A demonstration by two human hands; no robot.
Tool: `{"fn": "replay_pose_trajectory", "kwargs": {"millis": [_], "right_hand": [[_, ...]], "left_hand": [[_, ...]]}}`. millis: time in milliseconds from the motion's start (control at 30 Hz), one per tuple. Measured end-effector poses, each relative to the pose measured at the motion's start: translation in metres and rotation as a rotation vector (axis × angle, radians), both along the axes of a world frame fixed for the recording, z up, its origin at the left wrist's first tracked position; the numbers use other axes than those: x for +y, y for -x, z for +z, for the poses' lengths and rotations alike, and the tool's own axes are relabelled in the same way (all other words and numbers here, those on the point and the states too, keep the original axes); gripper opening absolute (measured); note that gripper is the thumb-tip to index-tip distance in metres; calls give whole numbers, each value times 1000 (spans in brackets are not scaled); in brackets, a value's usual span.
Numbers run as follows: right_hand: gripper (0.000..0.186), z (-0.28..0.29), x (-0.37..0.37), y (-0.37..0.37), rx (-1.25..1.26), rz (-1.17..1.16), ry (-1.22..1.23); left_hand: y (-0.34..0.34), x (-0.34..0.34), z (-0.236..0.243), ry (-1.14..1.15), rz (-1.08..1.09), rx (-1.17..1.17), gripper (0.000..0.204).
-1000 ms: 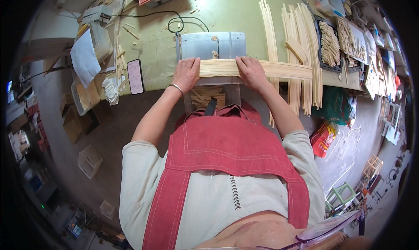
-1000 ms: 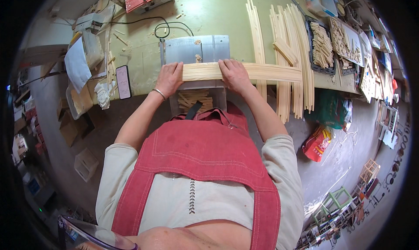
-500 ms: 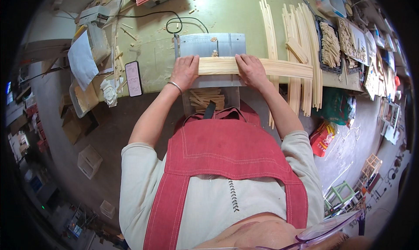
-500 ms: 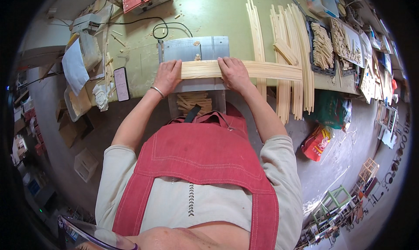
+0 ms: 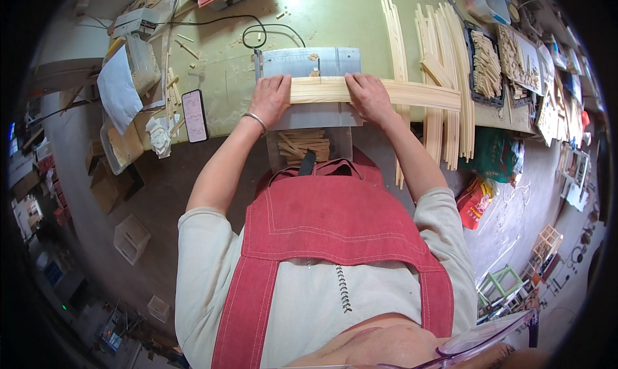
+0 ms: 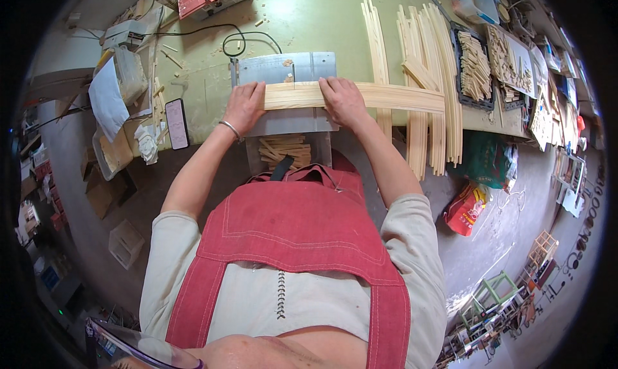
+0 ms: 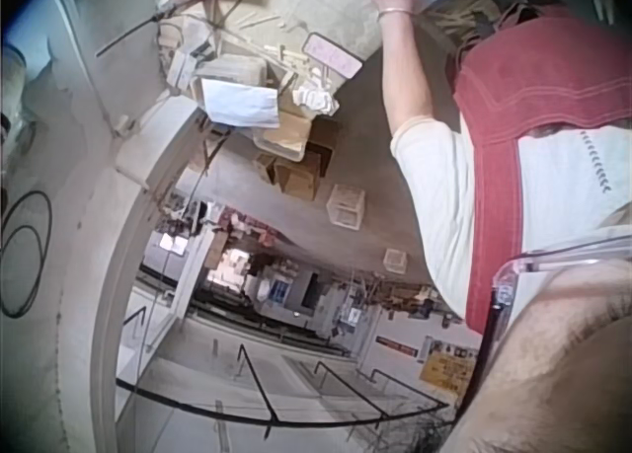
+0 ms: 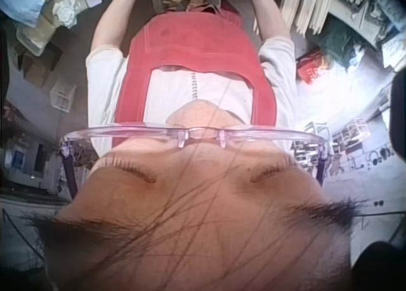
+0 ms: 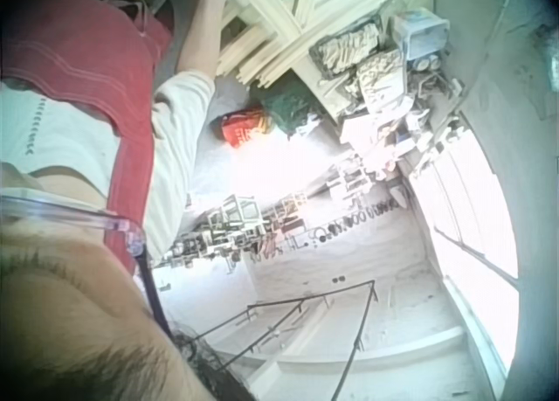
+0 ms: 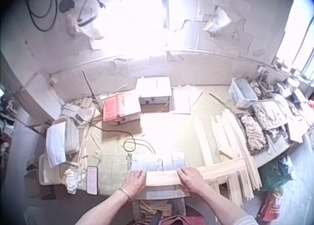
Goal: The person arranges wooden strips on a workbench, retrieves a plastic container, and then uses a table saw to cut the strips into shorter pieces. The cut pieces are stacked on the table.
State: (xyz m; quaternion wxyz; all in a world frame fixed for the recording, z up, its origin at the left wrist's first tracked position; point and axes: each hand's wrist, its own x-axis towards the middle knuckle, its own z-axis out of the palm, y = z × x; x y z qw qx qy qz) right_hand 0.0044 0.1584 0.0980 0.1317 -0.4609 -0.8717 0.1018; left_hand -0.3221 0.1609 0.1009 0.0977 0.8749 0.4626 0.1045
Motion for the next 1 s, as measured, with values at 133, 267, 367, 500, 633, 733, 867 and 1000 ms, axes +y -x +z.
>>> {"fn": "replay_pose_trajectory", "kwargs": {"millis": [133, 267, 367, 500, 633, 733, 867, 1000], "right_hand": [[50, 0, 4, 1, -9, -4, 3], [51, -1, 8, 0, -3, -4, -1], [52, -3, 12, 0, -8, -3, 5], [54, -3, 15, 0, -13, 0, 12], [54, -4, 19, -1, -12, 1, 4], [53, -5, 22, 0, -8, -1, 10], [51, -5, 26, 0, 4, 2, -2], [54, -7, 29, 0, -3, -2, 26]], "left_hand": [[1, 4, -2, -1, -3, -1, 73], [2, 7, -1, 19, 0, 5, 74], [2, 10, -3, 9, 5, 5, 74], [1, 14, -2, 31, 9, 0, 75], [2, 19, -4, 38, 7, -15, 79], [2, 22, -6, 40, 11, -2, 79], [3, 25, -8, 36, 15, 5, 78], [2, 29, -7, 61, 20, 5, 79]]}}
